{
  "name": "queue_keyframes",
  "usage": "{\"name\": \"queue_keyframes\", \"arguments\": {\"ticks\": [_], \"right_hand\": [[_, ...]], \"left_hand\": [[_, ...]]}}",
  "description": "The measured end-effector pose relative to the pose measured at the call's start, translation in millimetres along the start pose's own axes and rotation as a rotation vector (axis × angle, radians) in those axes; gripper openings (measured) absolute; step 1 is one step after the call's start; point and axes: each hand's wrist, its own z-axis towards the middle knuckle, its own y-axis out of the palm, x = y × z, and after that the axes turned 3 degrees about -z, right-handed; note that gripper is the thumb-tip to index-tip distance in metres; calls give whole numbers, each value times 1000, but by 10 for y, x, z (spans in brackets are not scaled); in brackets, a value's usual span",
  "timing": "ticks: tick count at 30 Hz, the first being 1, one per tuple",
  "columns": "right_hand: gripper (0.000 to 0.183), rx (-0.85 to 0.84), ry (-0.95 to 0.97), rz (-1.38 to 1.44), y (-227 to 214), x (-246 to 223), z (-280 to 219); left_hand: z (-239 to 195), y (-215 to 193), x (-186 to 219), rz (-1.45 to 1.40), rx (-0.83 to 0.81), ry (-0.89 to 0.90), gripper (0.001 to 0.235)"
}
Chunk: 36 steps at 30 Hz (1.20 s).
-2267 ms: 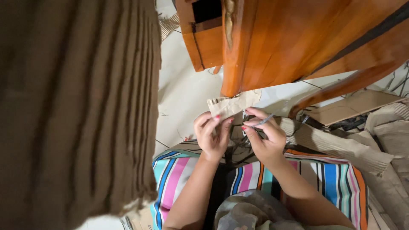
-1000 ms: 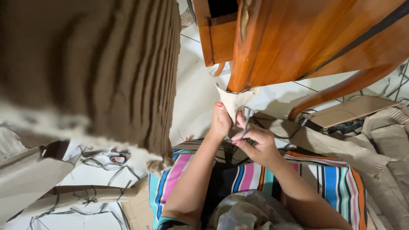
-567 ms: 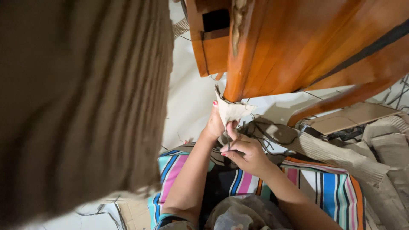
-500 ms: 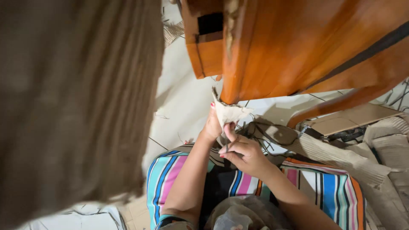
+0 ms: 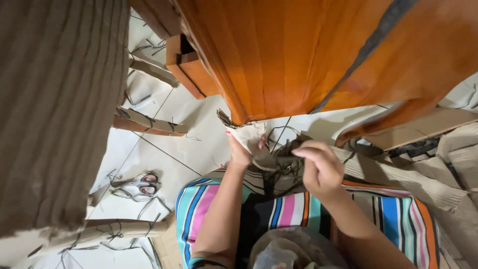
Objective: Wrapping the legs of a wooden chair with protective paper and securing it with plastic ties.
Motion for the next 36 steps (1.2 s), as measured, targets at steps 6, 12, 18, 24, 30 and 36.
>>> {"name": "queue_keyframes", "arguments": {"ticks": [6, 12, 18, 24, 30, 36], "right_hand": [[19, -146, 229, -13, 150, -383, 188], [31, -159, 217, 239, 529, -483, 417], [10, -104, 106, -23, 128, -617, 739], [10, 76, 158, -263, -505, -233, 476], [35, 277, 384, -426, -851, 167, 201], [41, 229, 355, -480, -975, 451, 324]], "left_hand": [[418, -697, -541, -211, 86, 51, 108], [172, -119, -265, -119, 130, -11, 79], [193, -281, -315, -279, 115, -21, 78], [67, -622, -485, -355, 374, 38, 66], [77, -195, -260, 29, 156, 309, 106], [-20, 315, -44, 295, 84, 421, 117]]}}
